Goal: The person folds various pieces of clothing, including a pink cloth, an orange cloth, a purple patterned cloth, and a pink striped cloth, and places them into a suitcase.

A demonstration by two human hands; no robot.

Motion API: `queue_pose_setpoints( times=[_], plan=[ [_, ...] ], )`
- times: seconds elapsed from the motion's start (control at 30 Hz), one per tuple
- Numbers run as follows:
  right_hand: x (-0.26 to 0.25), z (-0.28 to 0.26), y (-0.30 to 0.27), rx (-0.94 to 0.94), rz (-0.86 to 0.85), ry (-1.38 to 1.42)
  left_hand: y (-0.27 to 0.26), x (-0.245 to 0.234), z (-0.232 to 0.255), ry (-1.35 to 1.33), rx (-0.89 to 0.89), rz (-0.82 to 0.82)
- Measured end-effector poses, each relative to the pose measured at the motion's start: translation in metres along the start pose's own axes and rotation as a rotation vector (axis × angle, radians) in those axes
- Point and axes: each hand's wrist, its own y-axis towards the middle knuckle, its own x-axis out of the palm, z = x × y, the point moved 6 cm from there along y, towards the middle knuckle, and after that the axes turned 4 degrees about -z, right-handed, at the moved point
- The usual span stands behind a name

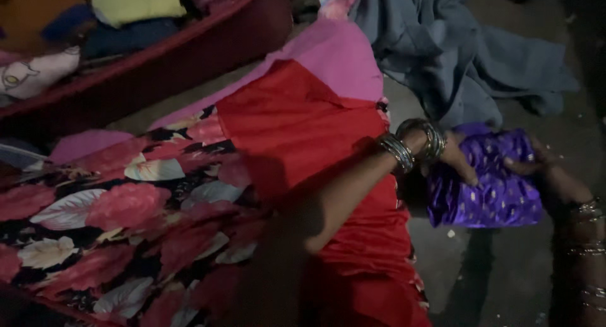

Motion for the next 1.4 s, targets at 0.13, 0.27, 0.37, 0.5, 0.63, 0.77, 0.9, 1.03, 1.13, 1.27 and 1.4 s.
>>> queue_pose_setpoints(
  times=[0.13,0.27,0.37,0.5,0.63,0.77,0.9,1.03,1.13,1.27,1.4],
  plan=[
    [0.004,0.024,0.011,0.139,-0.080,-0.196,0.010,0.030,-0.021,0.075,-0.127,0.062],
    [-0.007,0.029,0.038,0.126,-0.138,-0.391,0.037,0.032,-0.038,0.319,-0.063,0.156],
    [-0.022,0.038,0.066,0.083,-0.111,-0.635,0.050,0.034,-0.049,0.340,-0.032,0.200],
    [-0.044,0.059,0.099,0.068,-0.050,-0.984,0.048,0.038,-0.053,0.376,-0.040,0.235],
    [-0.046,0.041,0.114,-0.068,0.007,-1.287,0.033,0.039,-0.036,0.448,0.039,0.357],
    [-0.022,-0.013,0.104,-0.169,0.063,-1.551,0.017,0.026,-0.031,0.530,0.012,0.489],
    [0.008,-0.092,0.070,-0.579,-0.022,-1.062,0.008,-0.020,-0.014,0.381,0.213,0.892],
    [0.033,-0.136,0.055,-0.717,0.144,-0.984,-0.021,-0.085,0.003,0.454,0.418,1.417],
    [0.047,-0.163,0.072,-0.869,0.246,-0.960,-0.032,-0.145,0.005,0.538,0.278,1.348],
    [0.074,-0.182,0.114,-1.215,0.338,-1.012,-0.063,-0.187,0.005,0.633,0.038,1.383],
    [0.092,-0.175,0.165,-1.181,0.505,-0.929,-0.091,-0.202,-0.005,0.429,-0.039,1.491]
  ],
)
